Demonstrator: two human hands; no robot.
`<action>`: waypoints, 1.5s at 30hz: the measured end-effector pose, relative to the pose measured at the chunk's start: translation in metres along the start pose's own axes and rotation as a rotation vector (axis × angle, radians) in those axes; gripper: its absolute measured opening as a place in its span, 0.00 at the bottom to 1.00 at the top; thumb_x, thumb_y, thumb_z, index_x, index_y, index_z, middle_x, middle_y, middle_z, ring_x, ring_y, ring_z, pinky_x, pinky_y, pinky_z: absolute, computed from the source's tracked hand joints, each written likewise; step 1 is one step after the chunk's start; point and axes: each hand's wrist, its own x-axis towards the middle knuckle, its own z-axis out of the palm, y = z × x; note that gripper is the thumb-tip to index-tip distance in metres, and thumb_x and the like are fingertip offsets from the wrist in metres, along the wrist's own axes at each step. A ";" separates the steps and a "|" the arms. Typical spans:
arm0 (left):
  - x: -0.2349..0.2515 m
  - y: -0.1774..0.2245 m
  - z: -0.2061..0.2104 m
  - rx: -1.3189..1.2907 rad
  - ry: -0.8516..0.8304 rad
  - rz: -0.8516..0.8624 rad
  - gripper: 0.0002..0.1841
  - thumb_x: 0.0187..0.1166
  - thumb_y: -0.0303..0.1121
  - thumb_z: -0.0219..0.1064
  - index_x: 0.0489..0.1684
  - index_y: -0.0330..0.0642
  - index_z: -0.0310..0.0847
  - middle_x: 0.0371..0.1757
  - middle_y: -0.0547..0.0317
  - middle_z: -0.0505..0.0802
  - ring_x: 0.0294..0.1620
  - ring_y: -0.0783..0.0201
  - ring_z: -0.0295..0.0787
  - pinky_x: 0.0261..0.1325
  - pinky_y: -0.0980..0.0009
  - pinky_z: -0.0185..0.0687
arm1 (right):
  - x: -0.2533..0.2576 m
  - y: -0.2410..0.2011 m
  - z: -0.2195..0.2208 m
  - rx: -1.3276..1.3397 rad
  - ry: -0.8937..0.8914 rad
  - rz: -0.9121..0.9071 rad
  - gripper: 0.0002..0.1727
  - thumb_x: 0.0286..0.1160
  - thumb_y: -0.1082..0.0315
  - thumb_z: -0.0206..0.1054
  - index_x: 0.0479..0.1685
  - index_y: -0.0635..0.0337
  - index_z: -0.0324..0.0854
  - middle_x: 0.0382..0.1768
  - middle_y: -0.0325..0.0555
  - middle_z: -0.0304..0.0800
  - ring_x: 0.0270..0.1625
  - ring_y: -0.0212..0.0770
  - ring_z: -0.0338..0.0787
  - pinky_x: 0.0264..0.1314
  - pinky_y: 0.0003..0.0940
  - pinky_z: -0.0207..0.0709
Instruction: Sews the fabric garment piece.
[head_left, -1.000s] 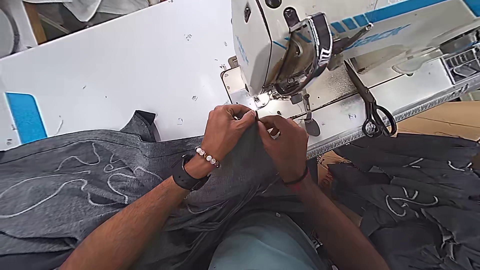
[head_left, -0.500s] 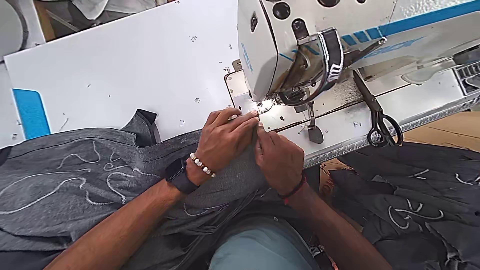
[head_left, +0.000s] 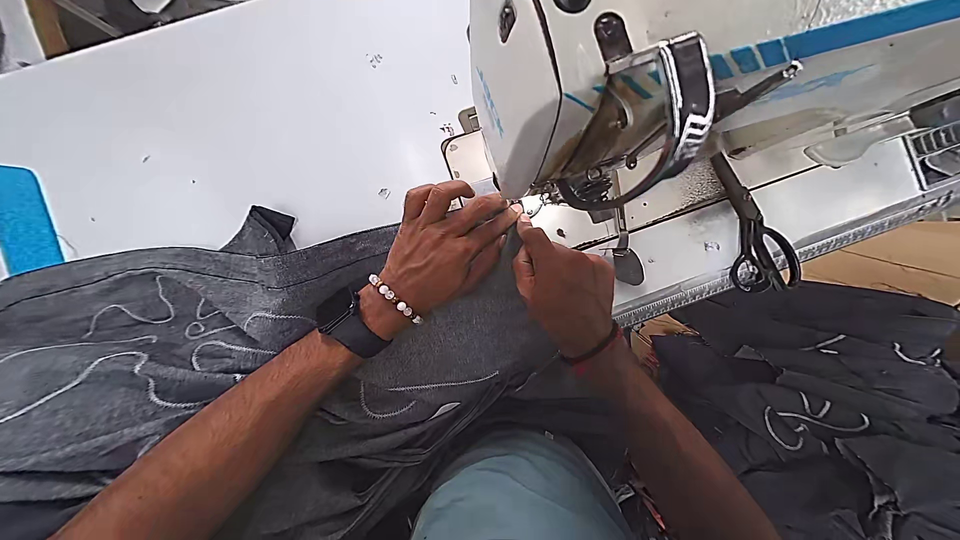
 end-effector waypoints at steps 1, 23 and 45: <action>-0.001 0.000 -0.001 -0.005 0.010 0.009 0.20 0.87 0.44 0.57 0.73 0.61 0.87 0.74 0.62 0.88 0.77 0.50 0.74 0.76 0.48 0.58 | -0.001 0.005 -0.010 0.047 -0.073 0.000 0.22 0.80 0.61 0.60 0.70 0.48 0.88 0.13 0.38 0.79 0.14 0.43 0.79 0.14 0.41 0.65; 0.003 -0.001 0.002 0.004 -0.001 0.026 0.23 0.84 0.45 0.53 0.73 0.65 0.86 0.72 0.63 0.88 0.71 0.51 0.77 0.75 0.51 0.59 | -0.004 0.143 -0.067 -0.003 0.382 0.237 0.23 0.84 0.62 0.59 0.73 0.61 0.80 0.80 0.59 0.74 0.82 0.55 0.74 0.81 0.50 0.70; 0.002 -0.002 -0.001 -0.018 0.038 0.074 0.19 0.84 0.41 0.57 0.66 0.61 0.91 0.71 0.58 0.89 0.75 0.50 0.76 0.76 0.50 0.61 | -0.023 -0.006 0.008 0.038 0.104 0.096 0.20 0.85 0.64 0.57 0.69 0.57 0.88 0.19 0.41 0.86 0.16 0.43 0.83 0.15 0.39 0.71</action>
